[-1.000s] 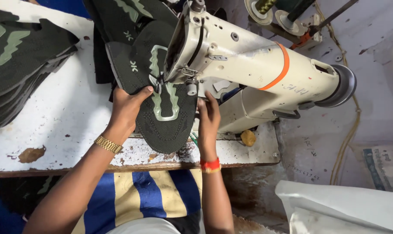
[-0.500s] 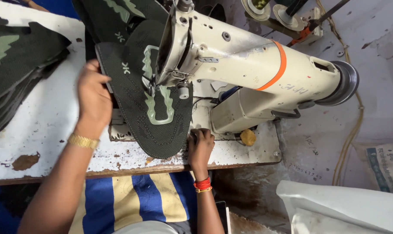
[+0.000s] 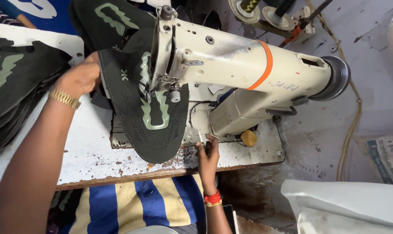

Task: Stitching patterns onto shoe upper components using a sewing machine.

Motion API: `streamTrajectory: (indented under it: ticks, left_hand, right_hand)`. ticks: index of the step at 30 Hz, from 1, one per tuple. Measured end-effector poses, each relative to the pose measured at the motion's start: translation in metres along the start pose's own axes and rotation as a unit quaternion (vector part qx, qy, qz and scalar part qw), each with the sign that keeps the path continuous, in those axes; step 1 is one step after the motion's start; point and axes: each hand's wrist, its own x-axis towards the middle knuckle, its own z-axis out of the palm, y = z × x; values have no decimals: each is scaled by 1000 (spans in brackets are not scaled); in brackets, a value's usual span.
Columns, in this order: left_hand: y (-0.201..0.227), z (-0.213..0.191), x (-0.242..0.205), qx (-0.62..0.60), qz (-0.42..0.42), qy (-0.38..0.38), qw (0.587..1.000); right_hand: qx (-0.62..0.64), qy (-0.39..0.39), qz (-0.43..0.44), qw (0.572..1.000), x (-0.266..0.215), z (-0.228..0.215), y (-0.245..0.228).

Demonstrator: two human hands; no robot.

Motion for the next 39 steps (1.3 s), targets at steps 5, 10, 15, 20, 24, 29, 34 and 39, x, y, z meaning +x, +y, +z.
streamTrajectory:
  ticks: [5, 10, 15, 20, 24, 29, 34, 39]
  left_hand:
    - [-1, 5, 26, -57, -98, -52, 992]
    - [62, 60, 0, -21, 8, -94, 995]
    - [60, 73, -8, -51, 31, -90, 994]
    - [41, 56, 14, -42, 28, -91, 995]
    - [26, 47, 20, -46, 10, -92, 995]
    - [27, 45, 36, -154, -13, -118, 981]
    - [42, 52, 36, 72, 142, -7, 987]
    - [89, 64, 22, 9, 230, 54, 972]
  right_hand:
    - [-184, -25, -87, 979, 16, 6, -56]
    - [-335, -95, -367, 863, 45, 24, -117]
    - [-419, -152, -463, 766, 92, 65, -154]
    - [-469, -205, -561, 651, 130, 92, -127]
    - [-506, -237, -602, 571, 139, 100, -121]
    - [-516, -257, -630, 520, 156, 108, -100]
    - [-528, -256, -592, 553, 151, 103, -92]
    - [-336, -139, -412, 836, 78, 69, -130]
